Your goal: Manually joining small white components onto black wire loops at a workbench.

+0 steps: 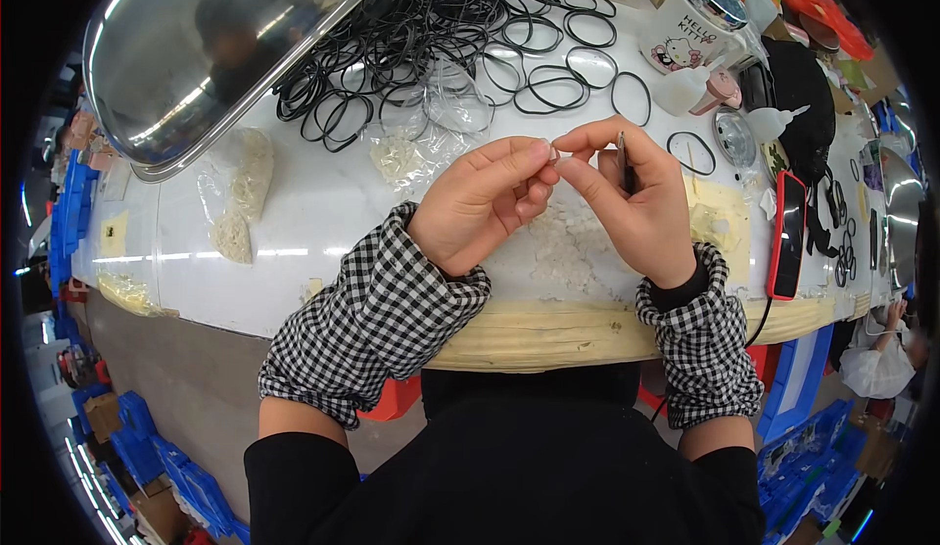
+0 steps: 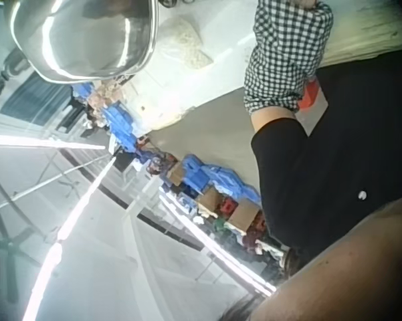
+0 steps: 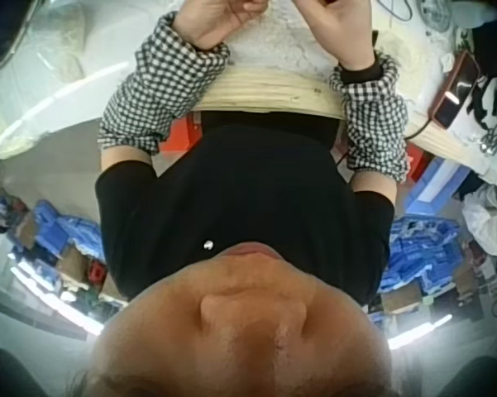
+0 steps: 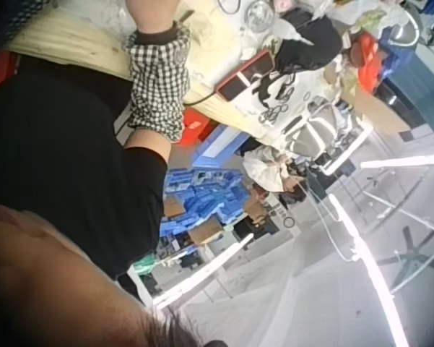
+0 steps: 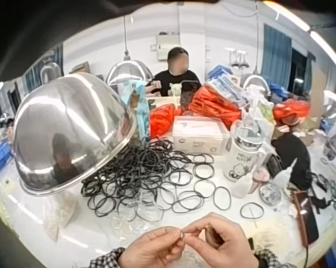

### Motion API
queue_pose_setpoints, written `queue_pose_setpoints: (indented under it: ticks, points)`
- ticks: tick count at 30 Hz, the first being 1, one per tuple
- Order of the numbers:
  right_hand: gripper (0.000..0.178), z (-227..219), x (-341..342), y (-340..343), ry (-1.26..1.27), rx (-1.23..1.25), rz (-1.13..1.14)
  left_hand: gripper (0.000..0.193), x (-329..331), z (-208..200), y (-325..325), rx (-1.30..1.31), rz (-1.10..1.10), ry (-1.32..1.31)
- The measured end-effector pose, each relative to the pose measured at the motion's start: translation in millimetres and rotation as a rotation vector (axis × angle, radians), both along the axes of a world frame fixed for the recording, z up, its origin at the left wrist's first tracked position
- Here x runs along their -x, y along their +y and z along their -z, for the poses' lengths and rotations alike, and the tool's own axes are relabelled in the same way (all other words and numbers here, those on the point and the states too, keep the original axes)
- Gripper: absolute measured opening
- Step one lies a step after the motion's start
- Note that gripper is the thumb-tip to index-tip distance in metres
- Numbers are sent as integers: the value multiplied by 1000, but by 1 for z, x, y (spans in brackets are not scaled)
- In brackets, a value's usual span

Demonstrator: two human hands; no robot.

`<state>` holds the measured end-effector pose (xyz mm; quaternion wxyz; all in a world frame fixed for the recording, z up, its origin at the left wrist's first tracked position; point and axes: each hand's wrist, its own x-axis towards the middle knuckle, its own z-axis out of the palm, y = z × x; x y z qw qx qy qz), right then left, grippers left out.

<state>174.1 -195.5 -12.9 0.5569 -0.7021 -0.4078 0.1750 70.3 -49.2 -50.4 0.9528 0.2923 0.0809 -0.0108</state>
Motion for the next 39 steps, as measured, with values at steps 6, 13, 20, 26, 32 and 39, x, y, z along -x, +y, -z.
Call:
queue_pose_setpoints:
  ticks: [6,13,20,26,32,39]
  points:
    - [14,-2,2,1,-152,-25,35,17,-1,1,-4,-13,-31,-26]
    - [31,2,6,3,-476,106,45,17,-2,4,-6,55,39,-172]
    - [32,5,9,2,-523,140,59,17,-2,6,-10,121,77,-208]
    - [32,6,10,3,-500,125,57,16,-1,5,-10,130,86,-212]
    - [31,6,10,2,-494,130,46,16,-1,7,-10,128,94,-220]
    - [29,3,11,1,-512,122,11,17,0,6,-10,116,91,-202]
